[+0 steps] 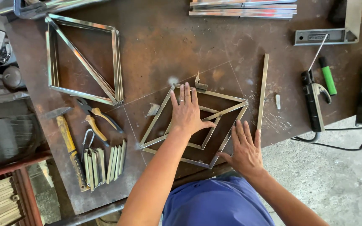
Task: The person uses an angle grinder to smooth the edges of a square metal frame, then welds the joints of the frame using a welding torch. The person repeatedly positions and tacks the frame pieces together while welding.
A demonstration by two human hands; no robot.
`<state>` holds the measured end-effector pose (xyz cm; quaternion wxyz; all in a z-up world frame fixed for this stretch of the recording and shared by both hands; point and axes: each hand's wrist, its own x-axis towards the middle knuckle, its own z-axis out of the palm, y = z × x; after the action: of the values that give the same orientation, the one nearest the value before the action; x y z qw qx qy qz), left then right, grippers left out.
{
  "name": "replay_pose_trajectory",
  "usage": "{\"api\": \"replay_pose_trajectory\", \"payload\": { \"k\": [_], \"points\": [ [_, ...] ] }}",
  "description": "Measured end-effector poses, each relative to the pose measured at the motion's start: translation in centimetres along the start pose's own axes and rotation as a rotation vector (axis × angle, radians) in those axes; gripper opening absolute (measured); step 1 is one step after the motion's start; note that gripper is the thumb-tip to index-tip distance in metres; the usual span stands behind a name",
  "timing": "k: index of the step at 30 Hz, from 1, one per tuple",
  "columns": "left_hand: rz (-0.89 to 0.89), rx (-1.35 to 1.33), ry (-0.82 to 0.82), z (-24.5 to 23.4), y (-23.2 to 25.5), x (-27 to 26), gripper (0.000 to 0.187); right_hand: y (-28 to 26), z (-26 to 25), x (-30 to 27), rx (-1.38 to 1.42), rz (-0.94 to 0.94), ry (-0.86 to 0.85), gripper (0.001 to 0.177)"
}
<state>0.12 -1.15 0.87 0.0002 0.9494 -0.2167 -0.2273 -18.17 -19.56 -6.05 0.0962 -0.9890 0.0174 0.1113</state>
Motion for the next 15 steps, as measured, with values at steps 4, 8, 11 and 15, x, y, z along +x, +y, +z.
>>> {"api": "replay_pose_trajectory", "payload": {
  "k": [4, 8, 11, 15],
  "points": [
    [-0.008, -0.015, 0.013, -0.8, 0.0, -0.7, 0.140, -0.2, -0.3, -0.2, 0.004, -0.007, 0.006, 0.122],
    [-0.019, -0.053, 0.052, -0.9, -0.1, -1.6, 0.138, 0.1, -0.2, 0.2, 0.001, -0.005, -0.005, 0.120],
    [-0.043, -0.104, 0.088, -1.3, -0.3, -3.0, 0.136, 0.2, -0.3, 0.4, -0.029, 0.000, -0.034, 0.122],
    [-0.090, -0.217, 0.258, 0.1, -1.1, -6.4, 0.144, 0.4, -0.5, 0.6, -0.021, -0.008, -0.025, 0.126]
  ]
}}
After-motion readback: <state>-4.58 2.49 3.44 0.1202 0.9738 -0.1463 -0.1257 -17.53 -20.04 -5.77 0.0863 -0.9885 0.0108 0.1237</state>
